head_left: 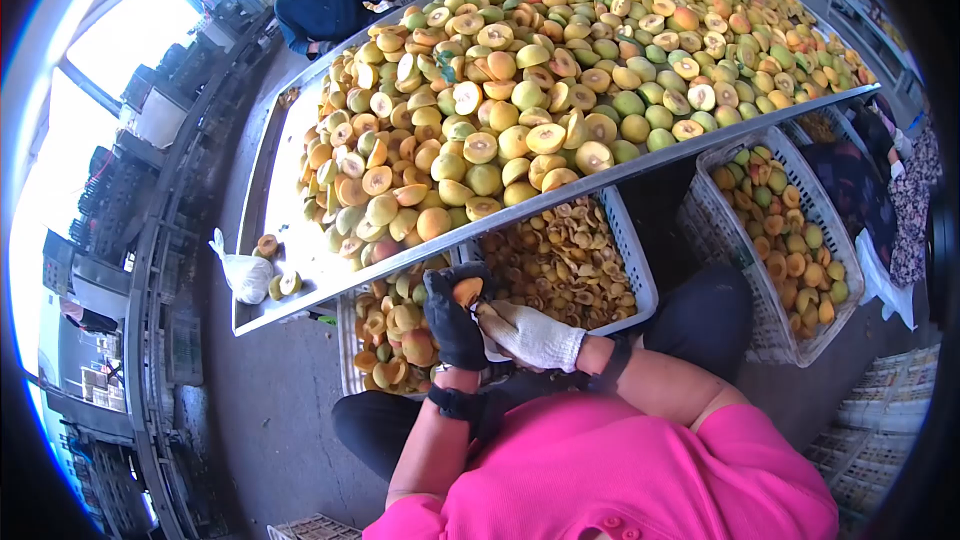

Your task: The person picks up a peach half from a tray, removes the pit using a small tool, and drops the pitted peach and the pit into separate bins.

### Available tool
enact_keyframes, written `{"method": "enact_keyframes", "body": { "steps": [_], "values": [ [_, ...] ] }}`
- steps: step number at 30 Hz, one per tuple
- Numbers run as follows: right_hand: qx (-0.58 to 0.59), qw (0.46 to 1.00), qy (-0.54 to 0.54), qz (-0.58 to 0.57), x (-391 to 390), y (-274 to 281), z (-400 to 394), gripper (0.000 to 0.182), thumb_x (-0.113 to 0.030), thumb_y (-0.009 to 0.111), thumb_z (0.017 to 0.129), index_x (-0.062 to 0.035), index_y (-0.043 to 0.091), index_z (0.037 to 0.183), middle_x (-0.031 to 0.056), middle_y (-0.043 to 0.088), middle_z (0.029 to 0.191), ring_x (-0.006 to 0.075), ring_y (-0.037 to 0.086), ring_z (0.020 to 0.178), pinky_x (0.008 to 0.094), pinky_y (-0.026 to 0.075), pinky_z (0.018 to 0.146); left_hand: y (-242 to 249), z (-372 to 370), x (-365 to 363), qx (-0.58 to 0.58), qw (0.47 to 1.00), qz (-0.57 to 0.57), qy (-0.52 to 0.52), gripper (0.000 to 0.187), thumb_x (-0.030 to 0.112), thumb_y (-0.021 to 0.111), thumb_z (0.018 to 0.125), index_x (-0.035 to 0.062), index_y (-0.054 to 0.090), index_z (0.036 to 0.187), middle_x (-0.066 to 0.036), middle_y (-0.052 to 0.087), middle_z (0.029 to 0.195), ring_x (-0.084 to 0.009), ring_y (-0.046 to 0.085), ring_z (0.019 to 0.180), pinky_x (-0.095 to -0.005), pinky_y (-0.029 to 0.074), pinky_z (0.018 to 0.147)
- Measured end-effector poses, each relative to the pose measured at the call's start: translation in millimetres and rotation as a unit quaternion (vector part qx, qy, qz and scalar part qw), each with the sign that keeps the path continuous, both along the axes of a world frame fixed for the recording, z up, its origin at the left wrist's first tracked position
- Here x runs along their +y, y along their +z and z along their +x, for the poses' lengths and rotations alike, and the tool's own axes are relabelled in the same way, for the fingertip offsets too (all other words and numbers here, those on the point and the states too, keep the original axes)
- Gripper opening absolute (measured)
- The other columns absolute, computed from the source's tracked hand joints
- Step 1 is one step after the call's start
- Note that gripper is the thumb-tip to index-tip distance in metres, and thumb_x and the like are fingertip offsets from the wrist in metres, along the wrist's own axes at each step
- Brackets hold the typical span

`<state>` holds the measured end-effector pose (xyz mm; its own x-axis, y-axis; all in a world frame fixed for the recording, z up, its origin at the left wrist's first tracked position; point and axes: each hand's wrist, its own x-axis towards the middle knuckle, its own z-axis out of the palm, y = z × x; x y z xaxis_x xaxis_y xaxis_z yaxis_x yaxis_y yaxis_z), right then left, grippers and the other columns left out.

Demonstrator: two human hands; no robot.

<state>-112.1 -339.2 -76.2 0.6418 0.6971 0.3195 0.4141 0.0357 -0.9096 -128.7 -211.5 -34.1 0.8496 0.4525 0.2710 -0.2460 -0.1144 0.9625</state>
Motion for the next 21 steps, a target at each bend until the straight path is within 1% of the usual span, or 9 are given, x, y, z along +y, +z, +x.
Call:
{"method": "enact_keyframes", "body": {
  "steps": [2, 3, 4, 7, 10, 13, 16, 19, 21],
  "values": [
    [0.272, 0.957, 0.083, -0.051, -16, 41, 2, 0.034, -0.041, 0.042, 0.106, -0.0094, 0.056, 0.101, 0.0057, 0.051, 0.069, 0.0217, 0.049, 0.049, 0.0353, 0.04, 0.045, -17, 3, 24, 0.061, 0.976, -0.18, -0.108, 0.059, 0.048, 0.038, 0.108, 0.0012, 0.07, 0.091, -0.011, 0.073, 0.088, -0.0197, 0.069, 0.08, -0.029, 0.054, 0.077],
    [0.456, 0.874, 0.138, -0.091, -22, 58, 3, 0.037, -0.045, 0.042, 0.106, -0.0111, 0.056, 0.099, 0.0015, 0.048, 0.064, 0.0165, 0.044, 0.043, 0.0325, 0.035, 0.039, -20, 5, 31, 0.09, 0.946, -0.268, -0.16, 0.059, 0.048, 0.039, 0.108, 0.0006, 0.07, 0.09, -0.011, 0.073, 0.086, -0.0196, 0.069, 0.079, -0.0288, 0.055, 0.076],
    [0.497, 0.851, 0.15, -0.074, -21, 53, 2, 0.04, -0.053, 0.044, 0.103, -0.0155, 0.054, 0.094, -0.0062, 0.04, 0.061, 0.0064, 0.029, 0.037, 0.026, 0.021, 0.034, -23, 6, 34, 0.095, 0.941, -0.269, -0.183, 0.059, 0.047, 0.039, 0.107, -0.001, 0.07, 0.092, -0.012, 0.073, 0.083, -0.0206, 0.069, 0.075, -0.0293, 0.055, 0.076],
    [0.503, 0.84, 0.184, -0.084, -21, 36, 1, 0.037, -0.052, 0.045, 0.103, -0.0167, 0.052, 0.092, -0.0069, 0.039, 0.061, 0.0049, 0.029, 0.039, 0.0245, 0.021, 0.034, -14, 0, 35, 0.097, 0.968, -0.063, -0.223, 0.06, 0.048, 0.04, 0.107, -0.0017, 0.07, 0.091, -0.012, 0.073, 0.083, -0.0217, 0.069, 0.076, -0.031, 0.055, 0.075],
    [0.619, 0.75, 0.23, -0.027, -22, 33, 0, 0.042, -0.055, 0.045, 0.104, -0.0148, 0.052, 0.094, -0.0083, 0.037, 0.06, 0.0009, 0.028, 0.038, 0.0192, 0.022, 0.033, -20, -2, 43, 0.122, 0.961, -0.017, -0.249, 0.06, 0.05, 0.041, 0.106, -0.0016, 0.068, 0.09, -0.014, 0.073, 0.084, -0.0228, 0.069, 0.076, -0.0338, 0.056, 0.074],
    [0.679, 0.669, 0.301, 0.041, -21, 28, -2, 0.038, -0.053, 0.045, 0.105, -0.017, 0.051, 0.094, -0.0084, 0.036, 0.06, -0.0003, 0.026, 0.038, 0.0175, 0.019, 0.032, -30, -5, 46, 0.121, 0.937, -0.208, -0.253, 0.06, 0.052, 0.041, 0.105, -0.0015, 0.067, 0.093, -0.015, 0.072, 0.087, -0.024, 0.069, 0.076, -0.036, 0.056, 0.073],
    [0.702, 0.589, 0.379, 0.124, -21, 21, -1, 0.04, -0.053, 0.045, 0.104, -0.0137, 0.05, 0.099, -0.0072, 0.039, 0.062, -0.001, 0.025, 0.038, 0.0166, 0.019, 0.031, -26, -7, 31, 0.048, 0.823, -0.477, -0.304, 0.06, 0.053, 0.04, 0.105, -0.0007, 0.066, 0.094, -0.015, 0.072, 0.089, -0.0248, 0.069, 0.079, -0.0367, 0.056, 0.074],
    [0.697, 0.56, 0.404, 0.194, -23, 15, -1, 0.038, -0.05, 0.044, 0.105, -0.0129, 0.05, 0.106, -0.0056, 0.041, 0.065, -0.0002, 0.026, 0.038, 0.0171, 0.021, 0.031, -25, -5, 44, 0.034, 0.81, -0.528, -0.255, 0.06, 0.053, 0.039, 0.105, -0.0001, 0.067, 0.096, -0.015, 0.072, 0.089, -0.0259, 0.068, 0.081, -0.0371, 0.056, 0.076],
    [0.696, 0.572, 0.359, 0.243, -27, 19, 4, 0.037, -0.049, 0.044, 0.105, -0.0131, 0.051, 0.108, -0.005, 0.041, 0.065, 0.0008, 0.028, 0.039, 0.0177, 0.023, 0.031, -29, -15, 77, 0.041, 0.981, -0.177, -0.068, 0.051, 0.04, 0.041, 0.107, -0.0025, 0.069, 0.103, -0.013, 0.071, 0.099, -0.0237, 0.066, 0.089, -0.0345, 0.052, 0.086]
  ]
}}
